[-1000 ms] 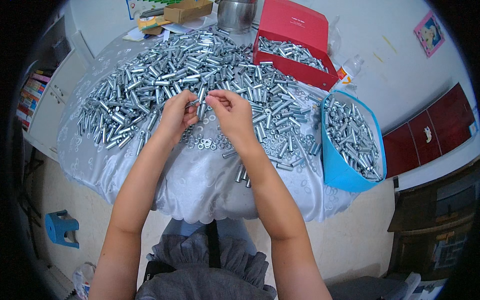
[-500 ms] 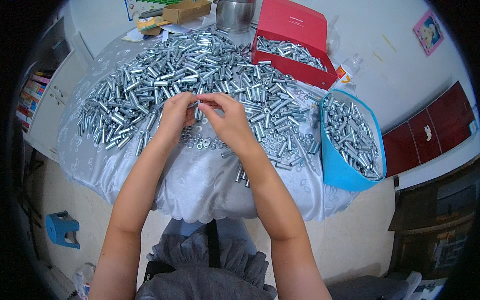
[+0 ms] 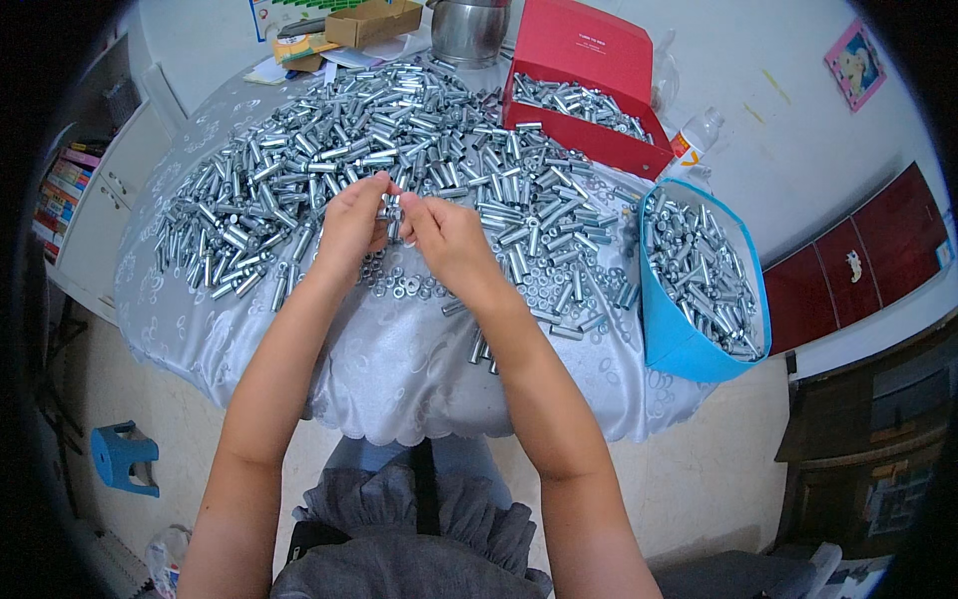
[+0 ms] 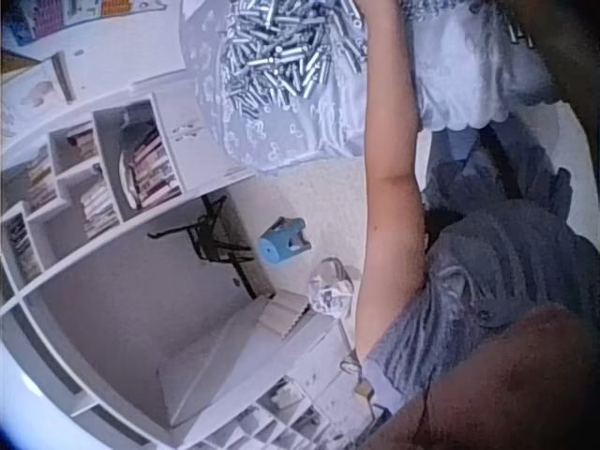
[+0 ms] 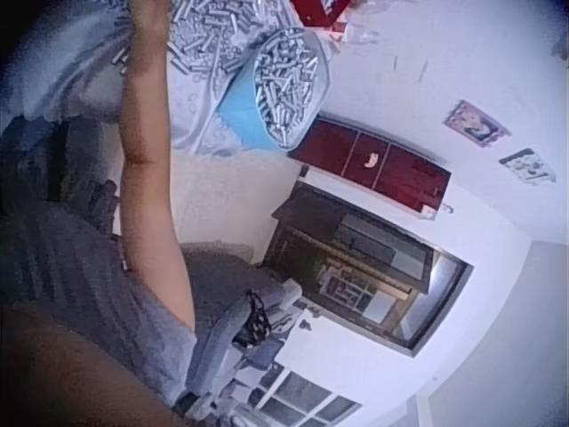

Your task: The person sits at a table covered with a white cloth and repeatedly picks up small metal cylindrical fasteners and washers. They insert the washers into the fasteners by hand and place the assembled units into a blue plastic bin on the right side of the table.

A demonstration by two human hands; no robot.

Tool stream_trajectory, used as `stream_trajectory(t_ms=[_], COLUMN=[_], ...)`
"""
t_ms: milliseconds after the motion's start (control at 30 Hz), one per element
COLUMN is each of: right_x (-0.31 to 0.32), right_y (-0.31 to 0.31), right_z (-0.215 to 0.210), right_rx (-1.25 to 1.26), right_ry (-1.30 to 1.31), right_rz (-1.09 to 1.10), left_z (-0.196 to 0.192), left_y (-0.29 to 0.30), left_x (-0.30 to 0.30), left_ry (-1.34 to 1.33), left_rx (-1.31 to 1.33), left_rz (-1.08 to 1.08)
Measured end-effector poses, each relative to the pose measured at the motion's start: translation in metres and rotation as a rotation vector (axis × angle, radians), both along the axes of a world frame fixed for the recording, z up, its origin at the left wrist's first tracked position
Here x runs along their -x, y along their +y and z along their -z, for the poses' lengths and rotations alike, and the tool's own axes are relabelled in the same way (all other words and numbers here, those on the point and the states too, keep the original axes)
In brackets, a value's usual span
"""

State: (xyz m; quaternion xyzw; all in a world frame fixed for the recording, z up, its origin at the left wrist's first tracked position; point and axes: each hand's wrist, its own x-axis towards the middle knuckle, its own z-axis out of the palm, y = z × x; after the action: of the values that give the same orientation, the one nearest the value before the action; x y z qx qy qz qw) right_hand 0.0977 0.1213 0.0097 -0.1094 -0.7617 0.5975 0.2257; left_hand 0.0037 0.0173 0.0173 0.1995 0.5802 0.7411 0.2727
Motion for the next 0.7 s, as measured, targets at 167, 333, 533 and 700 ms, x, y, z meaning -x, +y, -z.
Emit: stream_trajectory(t_ms=[167,333,533,700], right_x=[-0.007,-0.010,-0.010,-0.012], right_y=[-0.005,-0.001,0.000,0.002], right_z=[-0.016,-0.022,-0.019,-0.022], right_rx=[-0.130,-0.389,-0.432,-0.359], right_ry=[0.138,0.173,0.140,0.039], right_rz=[0.019,-0.009,0.015,0.056], left_z=[0.002,0.001,0.003,0.003], left_y=[-0.001,-0.002,0.000,-0.001], left_x=[0.003,0.002,0.003,0.002], left_ry=[-0.004,-0.046,-0.049,-0.053], left_rx=[0.005,-0.032,-0.004,0.012], left_rz=[0.005,0.010,0.001,0.008])
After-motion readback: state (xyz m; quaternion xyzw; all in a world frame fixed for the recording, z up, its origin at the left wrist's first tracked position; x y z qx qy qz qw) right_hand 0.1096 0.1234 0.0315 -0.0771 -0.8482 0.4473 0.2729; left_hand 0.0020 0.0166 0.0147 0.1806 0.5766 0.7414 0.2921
